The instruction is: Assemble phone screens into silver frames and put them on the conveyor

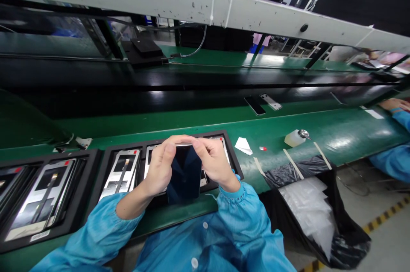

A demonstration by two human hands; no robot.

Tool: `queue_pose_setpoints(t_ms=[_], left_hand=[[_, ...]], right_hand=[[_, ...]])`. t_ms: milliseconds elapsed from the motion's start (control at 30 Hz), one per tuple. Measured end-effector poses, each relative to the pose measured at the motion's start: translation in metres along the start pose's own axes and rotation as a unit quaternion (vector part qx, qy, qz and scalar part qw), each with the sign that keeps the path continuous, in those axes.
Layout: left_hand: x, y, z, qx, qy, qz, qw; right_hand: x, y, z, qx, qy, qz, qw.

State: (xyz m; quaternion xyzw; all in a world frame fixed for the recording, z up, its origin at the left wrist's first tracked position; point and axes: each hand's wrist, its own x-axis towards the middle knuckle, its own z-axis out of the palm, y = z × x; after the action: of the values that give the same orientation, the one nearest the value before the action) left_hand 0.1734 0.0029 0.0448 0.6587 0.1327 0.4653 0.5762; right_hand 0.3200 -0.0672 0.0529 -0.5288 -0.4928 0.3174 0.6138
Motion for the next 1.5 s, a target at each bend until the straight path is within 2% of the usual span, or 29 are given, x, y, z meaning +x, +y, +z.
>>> queue_pose_setpoints(t_ms=[67, 200, 300, 367, 433, 667, 733, 800, 900, 967, 1033, 1167, 1300, 1500], left_hand=[[0.000, -0.002, 0.002, 0.013, 0.005, 0.003, 1.000], [0.003, -0.005, 0.001, 0.025, -0.004, -0.033, 0.999], [0.006, -0.005, -0.003, 0.016, -0.038, -0.067, 0.997], [0.007, -0.007, -0.004, 0.003, -0.037, -0.091, 0.995], [0.008, -0.010, -0.004, -0.006, -0.024, -0.105, 0.994], [0.008, -0.021, -0.003, 0.019, -0.011, -0.108, 0.994], [0.010, -0.021, -0.005, 0.018, 0.010, -0.110, 0.994], [0.015, -0.018, -0.011, -0.020, 0.064, -0.124, 0.990], [0.028, -0.010, -0.024, -0.140, 0.169, -0.152, 0.964], [0.035, -0.004, -0.032, -0.189, 0.205, -0.147, 0.949], [0.039, -0.001, -0.037, -0.203, 0.217, -0.136, 0.945], [0.038, 0.000, -0.033, -0.228, 0.212, -0.130, 0.941], [0.036, -0.002, -0.026, -0.226, 0.217, -0.098, 0.944], [0.039, -0.003, -0.025, -0.217, 0.272, -0.049, 0.936]], right_hand=[[0.003, 0.004, 0.006, -0.003, 0.029, -0.002, 1.000], [0.004, 0.014, 0.013, 0.005, 0.092, -0.006, 0.996], [0.001, 0.020, 0.007, 0.036, 0.058, 0.025, 0.997], [-0.002, 0.022, 0.000, 0.053, 0.021, 0.061, 0.997], [-0.004, 0.024, -0.005, 0.049, 0.016, 0.074, 0.996], [0.000, 0.034, -0.003, 0.030, 0.045, 0.014, 0.998], [0.000, 0.039, -0.002, 0.030, 0.044, 0.014, 0.998], [-0.007, 0.046, -0.002, 0.032, 0.013, 0.016, 0.999], [-0.025, 0.057, 0.000, 0.018, -0.106, 0.043, 0.993], [-0.036, 0.064, 0.001, 0.028, -0.186, 0.091, 0.978], [-0.041, 0.068, 0.001, 0.044, -0.220, 0.130, 0.966], [-0.037, 0.069, 0.002, 0.047, -0.212, 0.130, 0.967], [-0.032, 0.073, 0.012, 0.067, -0.192, 0.153, 0.967], [-0.028, 0.082, 0.025, 0.068, -0.169, 0.147, 0.972]])
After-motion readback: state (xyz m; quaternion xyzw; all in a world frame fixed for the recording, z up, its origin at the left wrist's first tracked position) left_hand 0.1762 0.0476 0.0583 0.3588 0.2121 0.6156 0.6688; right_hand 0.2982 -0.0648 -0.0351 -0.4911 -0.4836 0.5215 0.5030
